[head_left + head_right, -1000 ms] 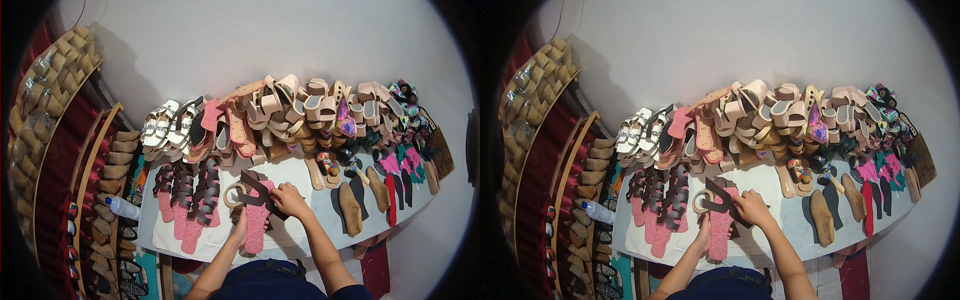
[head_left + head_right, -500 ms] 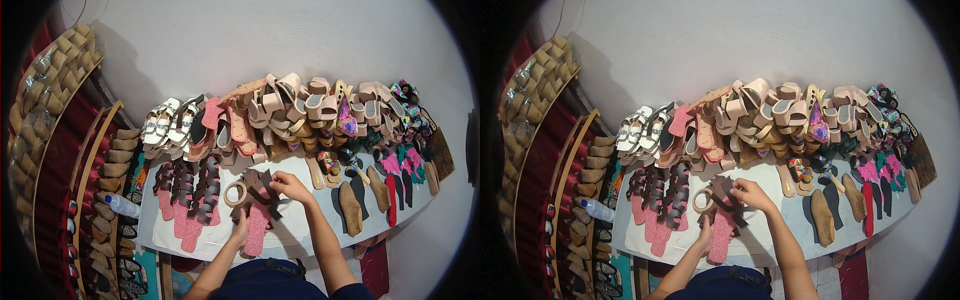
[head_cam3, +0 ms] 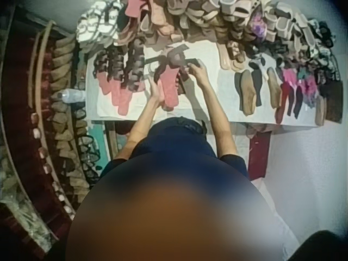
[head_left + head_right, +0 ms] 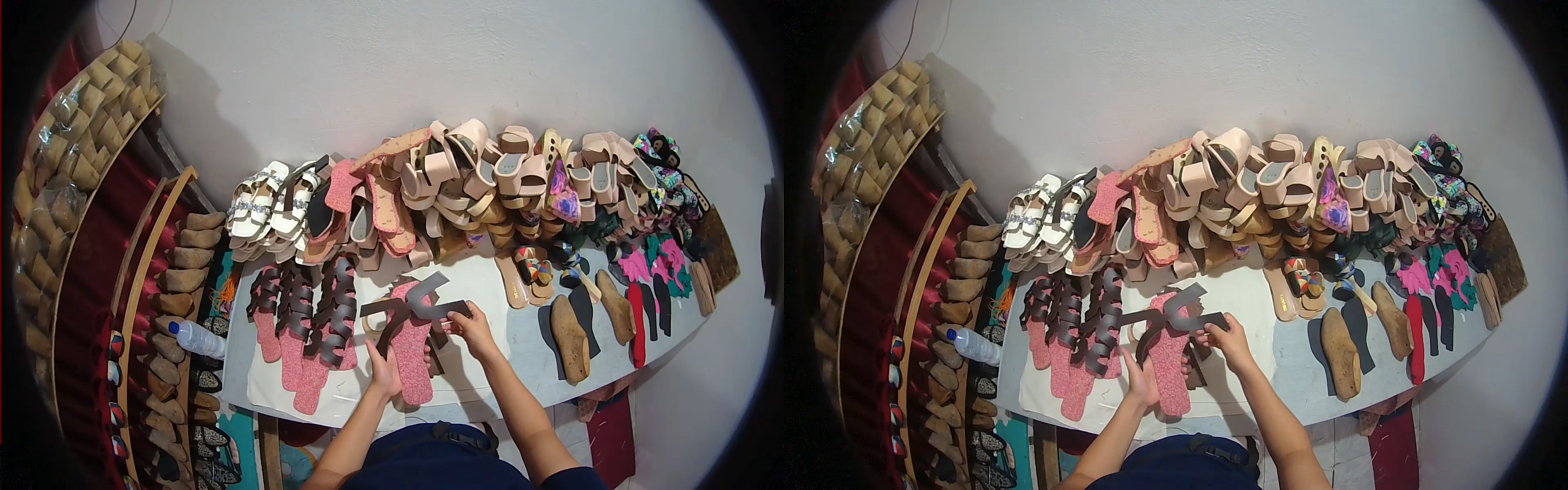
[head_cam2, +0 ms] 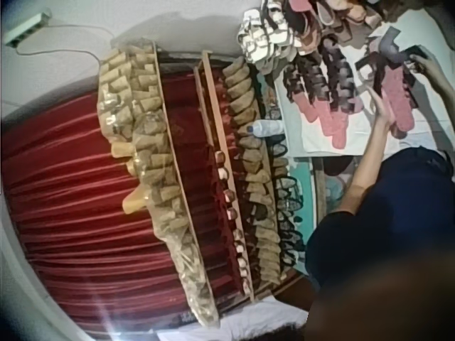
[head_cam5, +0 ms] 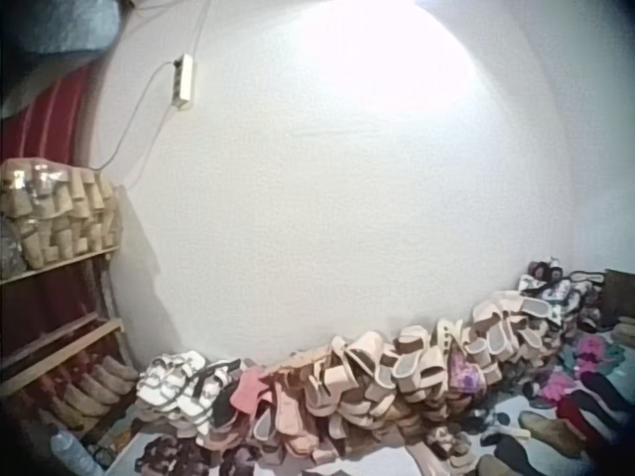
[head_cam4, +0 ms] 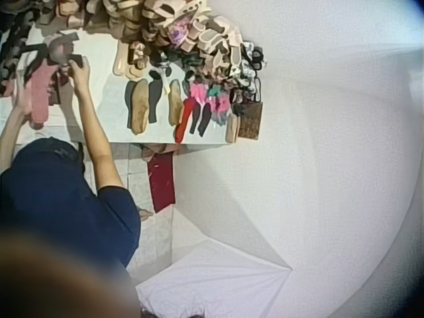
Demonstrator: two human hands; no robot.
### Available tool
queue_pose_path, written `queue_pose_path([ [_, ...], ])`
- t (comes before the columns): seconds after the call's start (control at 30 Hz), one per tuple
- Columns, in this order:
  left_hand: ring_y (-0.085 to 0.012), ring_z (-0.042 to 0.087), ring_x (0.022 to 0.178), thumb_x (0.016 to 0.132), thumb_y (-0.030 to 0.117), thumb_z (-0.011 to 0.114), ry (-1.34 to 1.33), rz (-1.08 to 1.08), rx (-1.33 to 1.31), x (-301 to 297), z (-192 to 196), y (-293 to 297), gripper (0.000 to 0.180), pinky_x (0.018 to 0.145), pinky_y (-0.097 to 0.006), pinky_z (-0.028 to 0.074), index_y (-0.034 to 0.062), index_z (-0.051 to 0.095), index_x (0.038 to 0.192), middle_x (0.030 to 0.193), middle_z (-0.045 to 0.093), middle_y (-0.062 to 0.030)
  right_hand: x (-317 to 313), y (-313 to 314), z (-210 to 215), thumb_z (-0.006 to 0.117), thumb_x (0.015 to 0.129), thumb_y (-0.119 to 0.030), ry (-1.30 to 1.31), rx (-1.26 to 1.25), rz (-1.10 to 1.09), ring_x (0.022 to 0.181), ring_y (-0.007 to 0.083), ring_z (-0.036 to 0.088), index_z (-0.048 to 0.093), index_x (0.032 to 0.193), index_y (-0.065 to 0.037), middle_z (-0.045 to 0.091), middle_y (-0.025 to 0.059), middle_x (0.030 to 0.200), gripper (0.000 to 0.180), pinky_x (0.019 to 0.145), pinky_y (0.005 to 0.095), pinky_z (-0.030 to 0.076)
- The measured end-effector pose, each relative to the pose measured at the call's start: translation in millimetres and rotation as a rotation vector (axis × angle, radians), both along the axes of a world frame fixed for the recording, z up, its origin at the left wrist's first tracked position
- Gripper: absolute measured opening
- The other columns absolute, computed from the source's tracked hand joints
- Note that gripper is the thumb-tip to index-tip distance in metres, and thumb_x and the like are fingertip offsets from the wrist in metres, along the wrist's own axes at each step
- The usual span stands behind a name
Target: Assembling shoe uppers onto pink insoles at a workbench in a shoe manufacturing facility.
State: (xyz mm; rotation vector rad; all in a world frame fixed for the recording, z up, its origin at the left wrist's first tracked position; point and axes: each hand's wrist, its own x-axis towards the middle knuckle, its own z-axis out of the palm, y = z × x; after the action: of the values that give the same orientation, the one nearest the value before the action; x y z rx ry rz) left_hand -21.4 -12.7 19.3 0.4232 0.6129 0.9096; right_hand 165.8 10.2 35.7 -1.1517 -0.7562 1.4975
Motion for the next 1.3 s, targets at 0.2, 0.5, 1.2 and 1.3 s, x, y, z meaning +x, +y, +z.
queue_pose_path([
  [0.2, -0.0264, 0.055, 0.080, 0.060, 0.082, 0.006, -0.130, 0.019, 0.048, 8.8, 1.1, -1.1, 0.104, 0.071, -0.038, 0.046, 0.0023, 0.033, 0.120, 0.094, 0.054, -0.0171, -21.0, -11.7, -9.5, 0.052, 0.080, -0.007, 0.286, 0.045, -0.335, 0.063, 0.0137, 0.058, 0.042, 0.092, -0.004, 0.059, 0.0089, 0.077, 0.016, 0.056, 0.0235, 0.046],
  [0.5, -0.0209, 0.056, 0.077, 0.070, 0.074, 0.009, 0.059, 0.006, 0.068, 7.1, -8.4, 4.8, 0.089, 0.069, -0.035, 0.048, 0.0027, 0.041, 0.112, 0.092, 0.055, -0.0127, -36.5, -17.1, -18.1, 0.053, 0.079, -0.007, -0.049, 0.114, -0.219, 0.046, 0.0050, 0.038, 0.041, 0.077, -0.006, 0.058, 0.0068, 0.066, 0.013, 0.040, 0.0186, 0.029],
  [1.2, -0.0187, 0.057, 0.073, 0.080, 0.063, 0.009, 0.130, -0.021, -0.026, 14.0, -1.5, 5.1, 0.075, 0.065, -0.031, 0.048, 0.0042, 0.049, 0.106, 0.083, 0.058, -0.0104, 10.3, -25.1, -29.9, 0.058, 0.075, -0.016, -0.349, 0.070, 0.006, 0.054, 0.0079, 0.043, 0.053, 0.085, 0.000, 0.057, 0.0035, 0.069, 0.019, 0.049, 0.0213, 0.035],
  [1.3, -0.0186, 0.058, 0.072, 0.081, 0.061, 0.011, 0.181, -0.016, -0.020, 12.8, -8.7, 5.6, 0.073, 0.065, -0.031, 0.048, 0.0038, 0.049, 0.105, 0.083, 0.059, -0.0104, 5.9, -23.7, -29.8, 0.058, 0.074, -0.019, -0.759, 0.236, -0.155, 0.073, 0.0182, 0.049, 0.052, 0.096, 0.001, 0.055, 0.0093, 0.084, 0.030, 0.066, 0.0292, 0.039],
])
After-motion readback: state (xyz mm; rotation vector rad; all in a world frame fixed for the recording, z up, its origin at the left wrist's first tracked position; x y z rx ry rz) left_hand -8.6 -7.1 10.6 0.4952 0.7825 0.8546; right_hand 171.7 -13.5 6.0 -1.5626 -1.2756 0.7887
